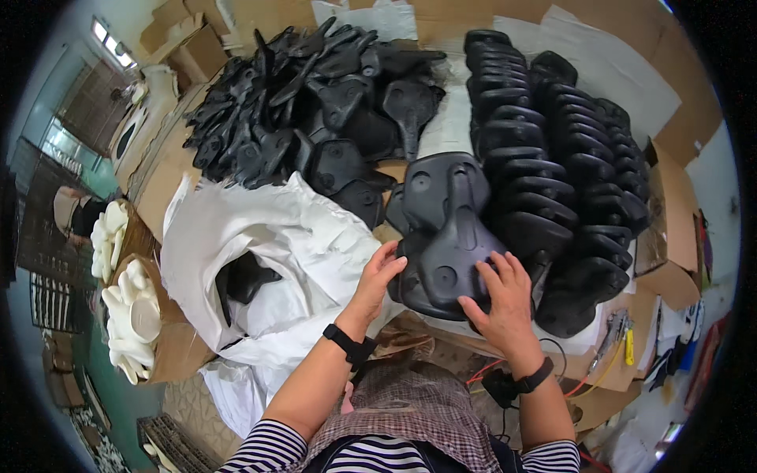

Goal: The person unpacks black plastic parts from white woven bags using a yellow utility knife. They remove the parts, stack them on a table, and use a handheld tool to clean or deburr the surfaces of the parts. The person handles the items one by one, organizing them into neat piles.

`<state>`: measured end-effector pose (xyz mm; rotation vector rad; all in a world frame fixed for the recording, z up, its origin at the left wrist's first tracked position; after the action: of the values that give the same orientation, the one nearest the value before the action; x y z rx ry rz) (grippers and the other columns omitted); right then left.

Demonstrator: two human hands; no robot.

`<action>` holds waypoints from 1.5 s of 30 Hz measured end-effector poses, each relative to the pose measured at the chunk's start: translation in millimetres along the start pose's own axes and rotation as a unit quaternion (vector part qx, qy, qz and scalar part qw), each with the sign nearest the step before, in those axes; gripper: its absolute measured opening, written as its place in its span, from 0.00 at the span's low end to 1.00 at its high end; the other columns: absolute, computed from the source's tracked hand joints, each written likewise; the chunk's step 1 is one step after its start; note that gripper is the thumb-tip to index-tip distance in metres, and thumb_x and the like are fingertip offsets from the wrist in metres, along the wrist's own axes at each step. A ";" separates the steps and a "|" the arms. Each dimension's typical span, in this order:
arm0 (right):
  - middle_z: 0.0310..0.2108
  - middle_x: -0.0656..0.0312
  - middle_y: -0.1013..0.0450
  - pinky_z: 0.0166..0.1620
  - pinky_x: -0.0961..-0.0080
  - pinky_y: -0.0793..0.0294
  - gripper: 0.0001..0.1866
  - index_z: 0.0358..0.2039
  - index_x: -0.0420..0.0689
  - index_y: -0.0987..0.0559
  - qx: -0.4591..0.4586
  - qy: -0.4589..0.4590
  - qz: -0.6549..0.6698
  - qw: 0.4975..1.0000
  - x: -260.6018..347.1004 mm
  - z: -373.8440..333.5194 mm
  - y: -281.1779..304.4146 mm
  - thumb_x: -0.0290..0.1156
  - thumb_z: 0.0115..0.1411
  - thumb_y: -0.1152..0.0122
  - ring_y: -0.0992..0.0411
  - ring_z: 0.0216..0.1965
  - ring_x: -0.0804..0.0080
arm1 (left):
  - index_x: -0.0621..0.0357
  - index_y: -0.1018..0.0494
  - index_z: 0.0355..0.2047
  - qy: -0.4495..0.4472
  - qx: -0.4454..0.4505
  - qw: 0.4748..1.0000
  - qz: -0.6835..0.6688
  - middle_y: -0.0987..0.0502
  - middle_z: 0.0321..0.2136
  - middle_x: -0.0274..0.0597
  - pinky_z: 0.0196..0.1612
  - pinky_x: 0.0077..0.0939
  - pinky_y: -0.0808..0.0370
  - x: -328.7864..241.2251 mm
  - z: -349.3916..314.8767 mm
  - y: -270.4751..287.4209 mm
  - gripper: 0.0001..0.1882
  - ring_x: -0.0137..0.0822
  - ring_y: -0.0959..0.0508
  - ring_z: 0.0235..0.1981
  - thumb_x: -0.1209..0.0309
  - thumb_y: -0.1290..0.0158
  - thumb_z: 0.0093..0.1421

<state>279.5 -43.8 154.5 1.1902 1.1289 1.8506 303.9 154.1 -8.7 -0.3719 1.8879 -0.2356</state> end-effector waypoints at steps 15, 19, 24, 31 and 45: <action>0.42 0.50 0.30 0.48 0.63 0.30 0.18 0.40 0.39 0.25 0.241 0.208 0.316 0.894 236.4 -1.8 -214.3 0.28 0.48 0.37 0.32 0.45 0.52 | 0.67 0.30 0.41 0.007 -0.596 0.778 0.196 0.27 0.34 0.43 0.38 0.29 0.29 46.7 -128.5 498.8 0.22 0.39 0.27 0.34 0.69 0.41 0.46; 0.43 0.49 0.30 0.49 0.64 0.30 0.18 0.42 0.39 0.26 0.255 0.222 0.313 0.887 279.0 17.3 -299.1 0.28 0.49 0.38 0.32 0.46 0.52 | 0.68 0.30 0.45 0.042 -0.590 0.625 0.509 0.25 0.42 0.56 0.46 0.36 0.29 -20.5 -135.5 532.3 0.27 0.50 0.25 0.43 0.67 0.41 0.44; 0.46 0.49 0.32 0.53 0.62 0.34 0.21 0.44 0.40 0.28 0.211 0.272 0.297 0.891 339.1 62.6 -385.8 0.26 0.47 0.39 0.35 0.50 0.51 | 0.60 0.27 0.45 0.235 -0.337 0.696 0.589 0.24 0.44 0.52 0.52 0.35 0.31 0.9 -137.7 619.5 0.24 0.49 0.26 0.49 0.67 0.45 0.46; 0.51 0.52 0.34 0.59 0.57 0.49 0.26 0.49 0.44 0.30 0.248 0.233 0.017 0.940 323.2 81.8 -458.4 0.27 0.46 0.41 0.43 0.57 0.55 | 0.66 0.41 0.58 0.151 -0.295 0.751 0.571 0.33 0.54 0.60 0.59 0.26 0.36 29.7 -193.8 599.6 0.46 0.47 0.33 0.57 0.64 0.38 0.36; 0.33 0.51 0.26 0.41 0.68 0.29 0.20 0.40 0.38 0.24 0.299 0.125 0.327 0.888 360.9 124.8 -433.7 0.29 0.45 0.33 0.28 0.36 0.58 | 0.61 0.37 0.58 0.250 -0.516 0.718 0.395 0.37 0.59 0.56 0.61 0.34 0.40 105.0 -233.9 632.5 0.45 0.49 0.37 0.60 0.49 0.42 0.42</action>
<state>292.1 483.1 -82.6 1.9033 1.6683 2.2736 -37.5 699.4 -236.4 -0.1815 2.3731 1.4996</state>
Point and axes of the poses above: each hand's wrist, its own z-axis towards the middle knuckle, its own y-axis out of the back of the hand, x = y × z, the point moved 10 cm from there along z, towards the middle knuckle
